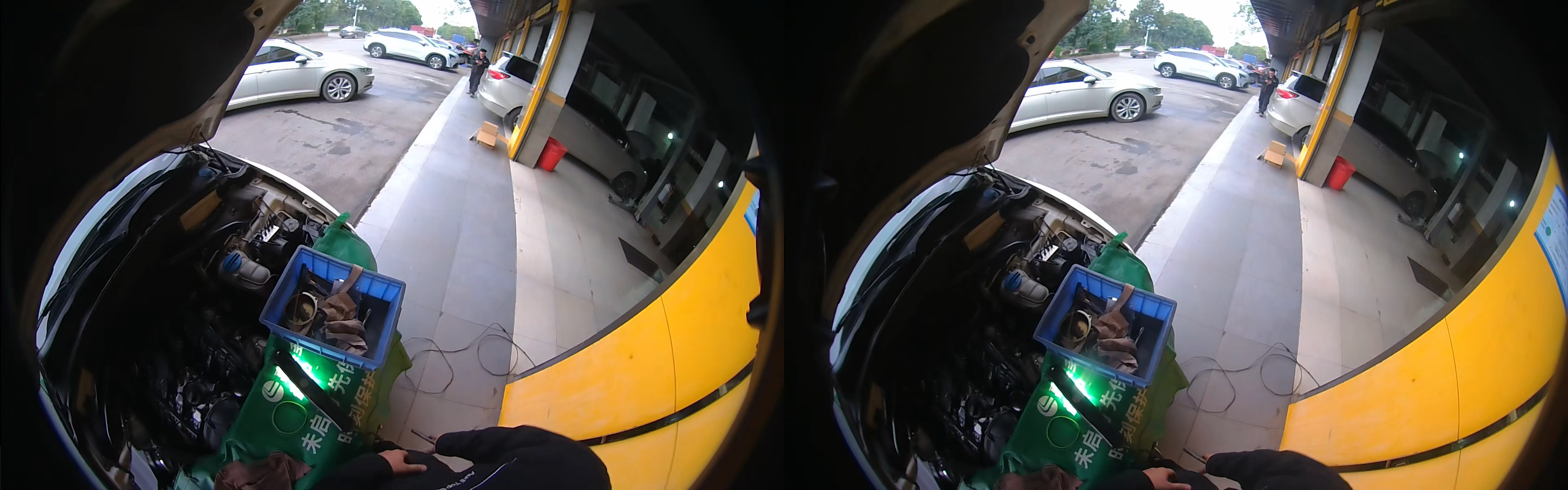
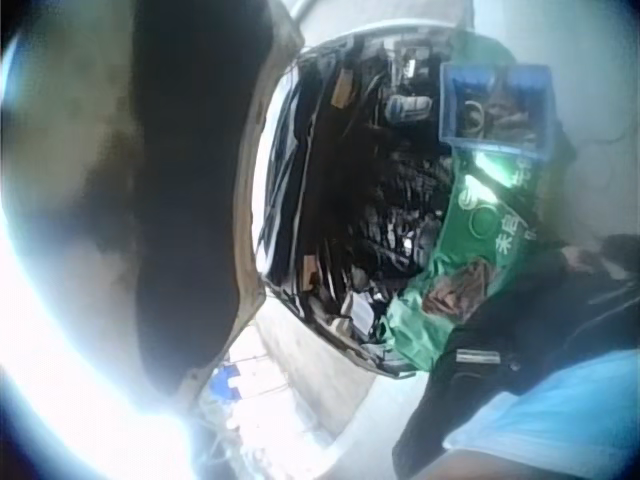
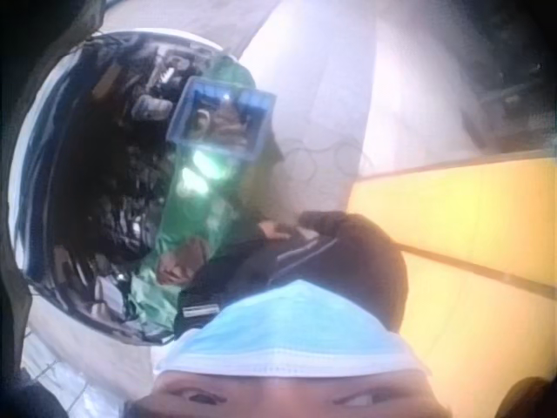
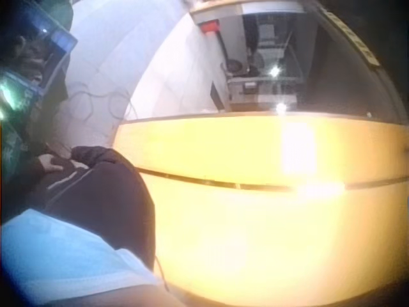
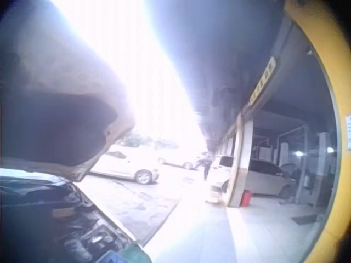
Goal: The person works under the hood of a car, using a socket wrench and flashlight to loosen and tighten bolts on the engine. They repeatedly reach into a blue parts bin to select tools and components, then apply them to the engine bay while illuminating the area.
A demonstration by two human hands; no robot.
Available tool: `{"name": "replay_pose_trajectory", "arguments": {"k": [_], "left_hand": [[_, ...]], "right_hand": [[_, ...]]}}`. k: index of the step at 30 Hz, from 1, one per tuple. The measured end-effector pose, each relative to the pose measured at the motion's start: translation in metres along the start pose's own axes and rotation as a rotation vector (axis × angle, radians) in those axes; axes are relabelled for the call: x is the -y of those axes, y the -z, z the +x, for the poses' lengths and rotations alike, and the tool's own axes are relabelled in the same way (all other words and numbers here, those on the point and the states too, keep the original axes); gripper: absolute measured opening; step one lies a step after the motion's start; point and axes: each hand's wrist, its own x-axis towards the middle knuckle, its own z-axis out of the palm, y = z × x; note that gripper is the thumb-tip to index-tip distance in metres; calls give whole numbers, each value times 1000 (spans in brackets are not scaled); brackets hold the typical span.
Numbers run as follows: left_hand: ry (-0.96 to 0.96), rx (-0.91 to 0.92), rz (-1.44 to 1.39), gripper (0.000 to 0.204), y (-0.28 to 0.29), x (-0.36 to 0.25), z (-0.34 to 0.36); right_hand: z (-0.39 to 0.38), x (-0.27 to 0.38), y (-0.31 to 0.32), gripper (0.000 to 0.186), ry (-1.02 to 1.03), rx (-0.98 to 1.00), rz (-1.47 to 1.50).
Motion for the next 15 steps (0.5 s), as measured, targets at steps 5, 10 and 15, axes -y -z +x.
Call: {"name": "replay_pose_trajectory", "arguments": {"k": [5,10,15], "left_hand": [[-346,34,-114,56,-22,37,41],[-304,-124,-73,49,-11,7,33],[-264,-106,171,40,6,-17,7]], "right_hand": [[-31,-22,15,69,-91,66,2],[-50,-33,17,68,-110,111,15],[-58,-39,29,66,-110,159,4]]}}
